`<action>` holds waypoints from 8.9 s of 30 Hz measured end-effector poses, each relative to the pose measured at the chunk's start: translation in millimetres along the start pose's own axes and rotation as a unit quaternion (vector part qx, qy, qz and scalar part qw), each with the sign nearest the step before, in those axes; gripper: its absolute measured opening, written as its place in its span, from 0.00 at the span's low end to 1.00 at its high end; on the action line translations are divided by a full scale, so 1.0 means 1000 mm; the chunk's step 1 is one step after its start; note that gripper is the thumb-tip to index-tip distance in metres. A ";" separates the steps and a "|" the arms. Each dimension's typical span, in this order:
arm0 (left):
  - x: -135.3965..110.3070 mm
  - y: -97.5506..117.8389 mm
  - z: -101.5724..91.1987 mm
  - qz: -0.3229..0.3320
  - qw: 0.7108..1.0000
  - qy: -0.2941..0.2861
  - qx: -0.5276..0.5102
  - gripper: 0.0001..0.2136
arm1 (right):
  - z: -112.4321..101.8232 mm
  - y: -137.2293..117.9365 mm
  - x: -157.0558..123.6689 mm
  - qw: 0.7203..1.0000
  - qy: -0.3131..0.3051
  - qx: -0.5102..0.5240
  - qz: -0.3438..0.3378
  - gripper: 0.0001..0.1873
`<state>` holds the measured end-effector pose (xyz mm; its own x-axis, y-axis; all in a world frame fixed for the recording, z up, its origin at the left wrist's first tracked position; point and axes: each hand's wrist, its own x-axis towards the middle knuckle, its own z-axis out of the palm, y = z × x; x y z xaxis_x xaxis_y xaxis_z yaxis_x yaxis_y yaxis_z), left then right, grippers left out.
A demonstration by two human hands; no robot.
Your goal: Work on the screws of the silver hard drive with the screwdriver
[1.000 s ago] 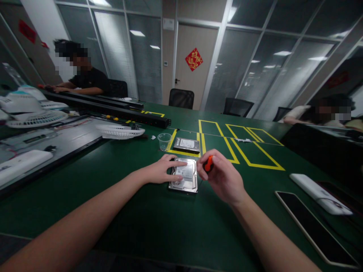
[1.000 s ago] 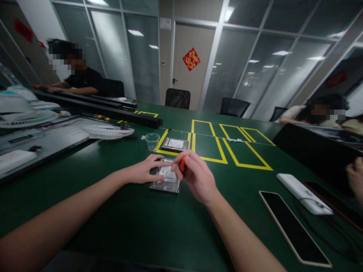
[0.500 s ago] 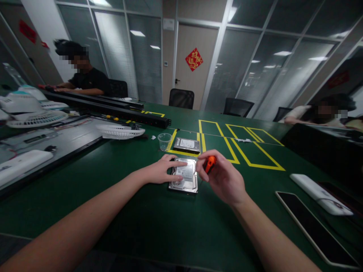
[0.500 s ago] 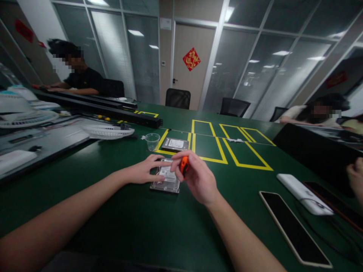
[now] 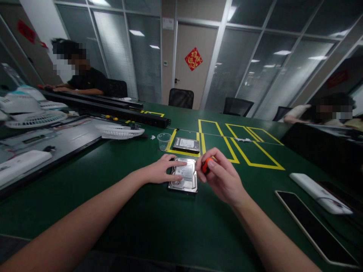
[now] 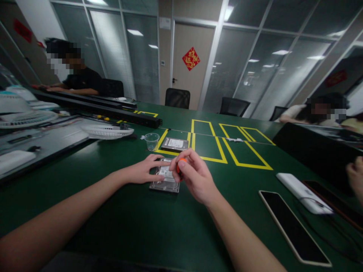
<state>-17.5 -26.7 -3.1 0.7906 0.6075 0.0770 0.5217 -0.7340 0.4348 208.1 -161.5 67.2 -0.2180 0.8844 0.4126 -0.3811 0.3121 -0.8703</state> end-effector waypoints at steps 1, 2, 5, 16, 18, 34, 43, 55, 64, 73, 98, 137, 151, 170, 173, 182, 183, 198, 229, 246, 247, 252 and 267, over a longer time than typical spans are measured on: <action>0.000 0.001 -0.001 0.000 1.000 -0.002 0.000 0.32 | 0.000 0.000 0.000 1.000 0.000 -0.001 0.000 0.05; 0.000 0.001 -0.002 -0.001 1.000 -0.004 0.000 0.32 | 0.000 0.000 0.001 1.000 -0.002 -0.001 0.000 0.06; -0.001 0.004 -0.004 -0.008 1.000 -0.009 -0.006 0.33 | -0.001 0.000 0.001 1.000 0.000 0.004 0.001 0.14; 0.000 0.000 0.000 -0.009 1.000 -0.003 -0.012 0.33 | -0.001 0.000 0.000 1.000 0.001 0.007 0.000 0.04; 0.000 -0.001 0.000 -0.005 1.000 0.001 -0.006 0.32 | -0.001 0.000 -0.001 1.000 0.004 0.003 0.002 0.05; 0.000 0.000 -0.001 -0.004 1.000 -0.003 -0.010 0.33 | -0.001 0.000 0.001 1.000 0.011 -0.003 -0.007 0.07; -0.001 0.003 -0.005 -0.011 1.000 -0.013 -0.004 0.33 | 0.000 0.000 0.001 1.000 -0.005 0.013 -0.009 0.13; -0.001 -0.001 -0.001 -0.002 1.000 -0.005 -0.002 0.32 | -0.004 0.001 0.001 0.999 -0.008 0.028 -0.023 0.05; -0.002 0.004 -0.005 -0.008 1.000 -0.016 0.001 0.32 | -0.002 -0.001 0.001 0.999 -0.003 0.031 -0.007 0.10; -0.002 0.003 -0.005 -0.011 1.000 -0.018 -0.006 0.33 | -0.004 0.000 0.003 0.999 -0.005 0.044 -0.008 0.14; -0.002 0.004 -0.005 -0.016 1.000 -0.020 -0.013 0.33 | -0.001 -0.001 0.002 1.000 0.001 0.021 0.006 0.12; -0.001 -0.002 -0.003 -0.016 1.000 -0.024 -0.012 0.34 | -0.003 -0.003 0.001 1.000 -0.008 0.029 0.006 0.16; -0.002 -0.002 -0.003 -0.006 1.000 -0.019 -0.011 0.33 | -0.004 -0.001 0.001 1.000 0.004 0.016 0.010 0.08; -0.002 -0.007 0.000 0.001 1.000 -0.014 0.000 0.31 | -0.007 0.004 0.002 0.998 -0.021 0.052 0.000 0.07; -0.002 -0.005 -0.001 0.000 1.000 -0.015 0.001 0.31 | -0.007 0.003 0.003 0.999 -0.014 0.046 0.002 0.07; -0.001 0.000 -0.003 -0.020 0.999 -0.024 -0.011 0.33 | -0.007 0.000 0.002 1.000 -0.020 0.009 -0.009 0.11; -0.001 0.000 -0.003 -0.019 1.000 -0.022 -0.010 0.33 | -0.007 0.000 0.001 1.000 -0.021 0.012 -0.013 0.09; 0.000 -0.001 -0.003 -0.016 1.000 -0.023 -0.004 0.33 | -0.003 -0.005 0.003 0.999 0.005 0.033 -0.002 0.20; 0.000 -0.001 -0.002 -0.013 1.000 -0.014 -0.008 0.33 | -0.005 -0.001 0.002 1.000 0.004 0.027 -0.012 0.07; 0.000 0.000 -0.003 -0.021 1.000 -0.018 -0.012 0.33 | -0.004 -0.002 0.002 1.000 0.012 0.022 -0.008 0.10; 0.000 -0.001 -0.002 -0.020 1.000 -0.017 -0.012 0.33 | -0.004 -0.002 0.001 1.000 0.011 0.021 -0.009 0.09; 0.000 -0.001 -0.003 -0.012 1.000 -0.019 -0.015 0.33 | -0.004 -0.002 0.000 1.000 0.005 0.020 0.007 0.07; -0.001 0.003 -0.005 -0.014 1.000 -0.018 -0.017 0.33 | -0.005 -0.003 0.001 1.000 0.011 0.012 -0.003 0.10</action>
<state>-18.2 -28.1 2.4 0.7873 0.6156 0.0335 0.5321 -0.7060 0.4674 213.7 -159.3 68.9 -0.1957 0.8905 0.4107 -0.4035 0.3086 -0.8614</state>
